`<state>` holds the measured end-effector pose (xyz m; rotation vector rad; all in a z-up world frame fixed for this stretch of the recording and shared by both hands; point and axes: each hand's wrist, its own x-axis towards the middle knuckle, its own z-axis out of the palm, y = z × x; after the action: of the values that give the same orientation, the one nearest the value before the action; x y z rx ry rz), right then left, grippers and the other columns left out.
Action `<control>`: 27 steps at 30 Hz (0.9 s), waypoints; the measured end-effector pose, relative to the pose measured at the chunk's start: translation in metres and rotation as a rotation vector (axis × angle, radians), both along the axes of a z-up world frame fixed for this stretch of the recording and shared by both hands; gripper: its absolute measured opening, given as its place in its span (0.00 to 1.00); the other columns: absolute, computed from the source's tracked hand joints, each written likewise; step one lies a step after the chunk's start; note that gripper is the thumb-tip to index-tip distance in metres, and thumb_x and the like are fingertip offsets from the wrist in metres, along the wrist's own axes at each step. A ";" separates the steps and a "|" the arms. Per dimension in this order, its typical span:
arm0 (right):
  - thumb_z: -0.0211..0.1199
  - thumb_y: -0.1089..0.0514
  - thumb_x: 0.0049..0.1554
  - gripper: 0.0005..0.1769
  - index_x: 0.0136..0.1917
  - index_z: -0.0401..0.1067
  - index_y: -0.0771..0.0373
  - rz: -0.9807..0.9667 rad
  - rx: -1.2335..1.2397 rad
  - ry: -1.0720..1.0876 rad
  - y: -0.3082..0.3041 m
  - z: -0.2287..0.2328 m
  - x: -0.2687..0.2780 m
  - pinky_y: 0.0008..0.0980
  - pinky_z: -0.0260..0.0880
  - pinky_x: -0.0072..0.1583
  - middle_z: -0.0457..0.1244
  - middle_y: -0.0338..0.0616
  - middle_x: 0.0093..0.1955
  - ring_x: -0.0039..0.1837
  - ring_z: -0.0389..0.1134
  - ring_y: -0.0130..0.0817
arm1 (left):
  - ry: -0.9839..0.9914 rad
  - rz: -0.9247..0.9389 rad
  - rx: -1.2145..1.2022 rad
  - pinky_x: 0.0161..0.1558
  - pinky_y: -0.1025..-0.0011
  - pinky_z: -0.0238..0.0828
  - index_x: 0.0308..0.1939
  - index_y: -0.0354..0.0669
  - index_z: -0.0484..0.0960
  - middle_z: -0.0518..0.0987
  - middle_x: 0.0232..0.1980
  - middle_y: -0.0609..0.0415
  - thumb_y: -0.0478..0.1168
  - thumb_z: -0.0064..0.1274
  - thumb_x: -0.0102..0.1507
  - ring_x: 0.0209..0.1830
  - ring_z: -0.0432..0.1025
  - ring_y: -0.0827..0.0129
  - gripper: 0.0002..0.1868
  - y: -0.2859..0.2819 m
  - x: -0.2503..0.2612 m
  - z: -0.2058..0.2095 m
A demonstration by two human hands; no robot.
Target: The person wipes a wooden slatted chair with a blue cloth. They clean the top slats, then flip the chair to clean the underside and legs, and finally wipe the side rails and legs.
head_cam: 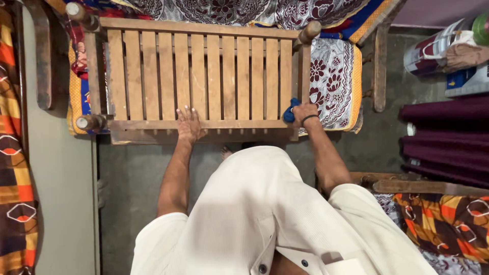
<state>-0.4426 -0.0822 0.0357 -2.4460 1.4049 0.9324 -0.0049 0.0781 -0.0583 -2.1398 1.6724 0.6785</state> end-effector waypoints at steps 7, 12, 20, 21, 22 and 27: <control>0.71 0.48 0.37 0.26 0.51 0.82 0.52 0.039 -0.005 -0.113 0.032 0.012 0.009 0.52 0.63 0.66 0.71 0.55 0.52 0.63 0.68 0.51 | -0.019 -0.044 0.010 0.77 0.44 0.42 0.82 0.41 0.41 0.39 0.85 0.39 0.68 0.64 0.54 0.81 0.34 0.28 0.67 0.004 0.001 0.008; 0.67 0.47 0.42 0.22 0.51 0.82 0.52 -0.043 -0.034 -0.191 0.060 -0.014 0.010 0.52 0.65 0.65 0.71 0.53 0.52 0.62 0.70 0.50 | -0.033 -0.070 -0.029 0.77 0.45 0.37 0.82 0.40 0.42 0.40 0.84 0.38 0.65 0.63 0.56 0.81 0.35 0.30 0.64 0.007 0.001 0.011; 0.61 0.46 0.54 0.25 0.63 0.69 0.55 -1.441 0.643 -1.258 0.101 0.011 0.026 0.50 0.64 0.59 0.68 0.40 0.57 0.62 0.67 0.35 | 0.013 -0.044 -0.130 0.77 0.45 0.40 0.82 0.39 0.45 0.41 0.84 0.36 0.57 0.62 0.57 0.81 0.37 0.29 0.59 0.017 0.003 0.009; 0.62 0.45 0.54 0.27 0.64 0.68 0.55 -1.448 0.664 -1.318 0.101 0.010 0.031 0.46 0.66 0.60 0.67 0.41 0.58 0.62 0.67 0.35 | 0.016 -0.044 -0.133 0.76 0.45 0.41 0.82 0.39 0.46 0.41 0.84 0.36 0.57 0.62 0.57 0.81 0.37 0.29 0.59 0.015 0.004 0.007; 0.62 0.44 0.55 0.28 0.66 0.67 0.56 -1.460 0.690 -1.374 0.104 0.007 0.033 0.43 0.68 0.61 0.66 0.43 0.59 0.62 0.67 0.35 | 0.018 -0.043 -0.128 0.76 0.46 0.41 0.82 0.38 0.46 0.41 0.84 0.36 0.57 0.62 0.57 0.81 0.36 0.29 0.59 0.017 0.005 0.004; 0.61 0.39 0.60 0.31 0.67 0.70 0.63 -1.053 0.333 -1.303 0.055 0.005 0.024 0.36 0.66 0.67 0.68 0.44 0.61 0.63 0.68 0.33 | 0.017 -0.012 -0.111 0.75 0.44 0.42 0.81 0.38 0.45 0.39 0.84 0.36 0.57 0.61 0.57 0.81 0.34 0.28 0.59 0.013 0.003 -0.006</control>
<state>-0.4187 -0.0268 0.0409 -1.1333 1.3849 -0.5508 -0.0024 0.0911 -0.0645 -2.2026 1.7694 0.6151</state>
